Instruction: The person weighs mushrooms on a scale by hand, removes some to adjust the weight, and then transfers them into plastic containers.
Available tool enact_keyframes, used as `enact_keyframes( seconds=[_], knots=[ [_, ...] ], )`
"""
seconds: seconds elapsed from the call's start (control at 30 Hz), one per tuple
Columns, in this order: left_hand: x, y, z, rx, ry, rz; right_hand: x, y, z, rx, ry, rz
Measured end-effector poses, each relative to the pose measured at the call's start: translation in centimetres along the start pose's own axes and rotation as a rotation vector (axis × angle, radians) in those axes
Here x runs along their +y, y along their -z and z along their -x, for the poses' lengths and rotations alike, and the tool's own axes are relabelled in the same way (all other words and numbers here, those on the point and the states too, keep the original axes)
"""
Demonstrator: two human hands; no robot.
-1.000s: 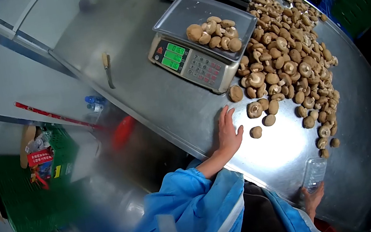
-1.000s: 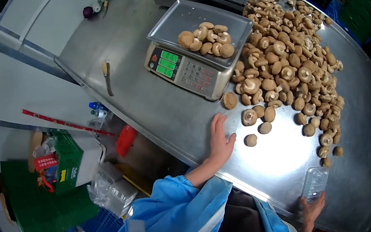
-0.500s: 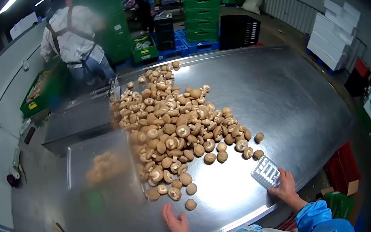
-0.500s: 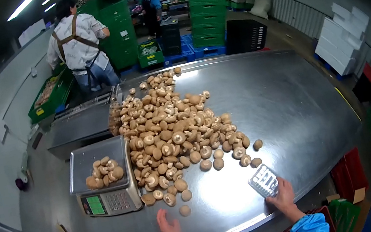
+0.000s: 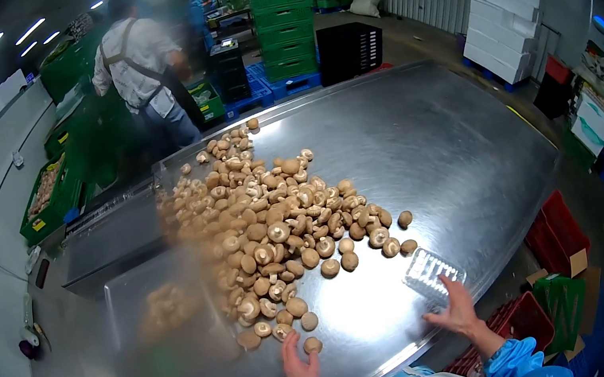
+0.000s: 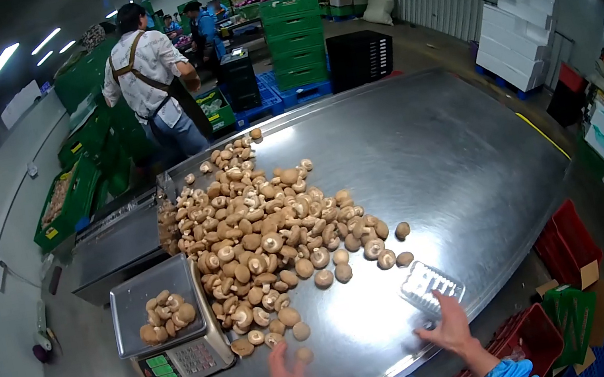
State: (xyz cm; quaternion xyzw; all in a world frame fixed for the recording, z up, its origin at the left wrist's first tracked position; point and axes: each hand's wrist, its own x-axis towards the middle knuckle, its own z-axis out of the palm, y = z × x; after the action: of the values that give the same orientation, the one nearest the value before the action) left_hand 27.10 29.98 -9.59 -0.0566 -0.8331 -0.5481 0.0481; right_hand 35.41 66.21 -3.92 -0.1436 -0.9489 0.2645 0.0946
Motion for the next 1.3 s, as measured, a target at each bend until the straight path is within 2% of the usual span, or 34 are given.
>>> enact_keyframes(
  seconds=[0.03, 0.1, 0.13, 0.23, 0.33, 0.43, 0.47, 0.57, 0.6, 0.73, 0.8, 0.93, 1.03, 1.13, 1.3],
  knots=[
    [1.0, -0.1, -0.3, -0.028, 0.004, 0.030, -1.1, -0.5, 0.3, -0.063, 0.004, -0.058],
    [2.6, -0.4, -0.8, -0.129, 0.075, 0.142, -4.6, -0.9, 0.7, -0.326, -0.053, -0.348],
    [3.4, -0.5, -1.0, -0.178, 0.111, 0.197, -6.7, -0.6, 0.6, -0.538, -0.050, -0.446],
    [6.4, 0.4, -2.5, -0.288, -0.177, 0.126, -9.3, -3.0, 1.3, -1.067, 0.026, -0.823],
    [7.1, 2.3, -2.6, -0.551, 0.242, 0.359, -10.0, -5.9, 3.4, -1.354, -0.045, -1.298],
    [4.7, 4.7, -2.6, -0.554, 0.348, 0.549, -10.2, -5.6, 3.4, -1.402, -0.175, -1.426],
    [4.3, 5.4, -2.5, -0.531, 0.379, 0.512, -9.6, -5.9, 3.6, -1.364, -0.235, -1.509],
    [3.6, 7.0, -1.7, -0.430, 0.447, 0.455, -7.5, -7.8, 3.3, -1.219, -0.355, -1.467],
    [3.2, 7.2, -1.3, -0.374, 0.453, 0.468, -8.3, -7.1, 3.5, -1.130, -0.352, -1.431],
    [2.7, 7.0, 0.3, -0.098, 0.579, 0.589, -9.9, -6.1, 3.4, -1.046, -0.429, -1.226],
    [2.8, 6.3, 0.5, -0.105, 0.611, 0.565, -10.8, -6.1, 3.7, -1.003, -0.455, -1.159],
    [3.5, 3.9, 2.4, -0.155, 0.648, 0.581, -11.1, -7.5, 4.2, -0.780, -0.508, -1.127],
    [4.0, 2.2, 3.5, -0.353, 0.643, 0.506, -10.8, -7.8, 3.8, -0.748, -0.512, -1.115],
    [4.6, 1.2, 4.1, -0.470, 0.697, 0.501, -10.4, -8.0, 3.9, -0.700, -0.544, -1.118],
    [2.9, 0.9, 4.3, -0.495, 0.666, 0.492, -8.8, -8.3, 4.2, -0.535, -0.562, -1.119]
  ],
)
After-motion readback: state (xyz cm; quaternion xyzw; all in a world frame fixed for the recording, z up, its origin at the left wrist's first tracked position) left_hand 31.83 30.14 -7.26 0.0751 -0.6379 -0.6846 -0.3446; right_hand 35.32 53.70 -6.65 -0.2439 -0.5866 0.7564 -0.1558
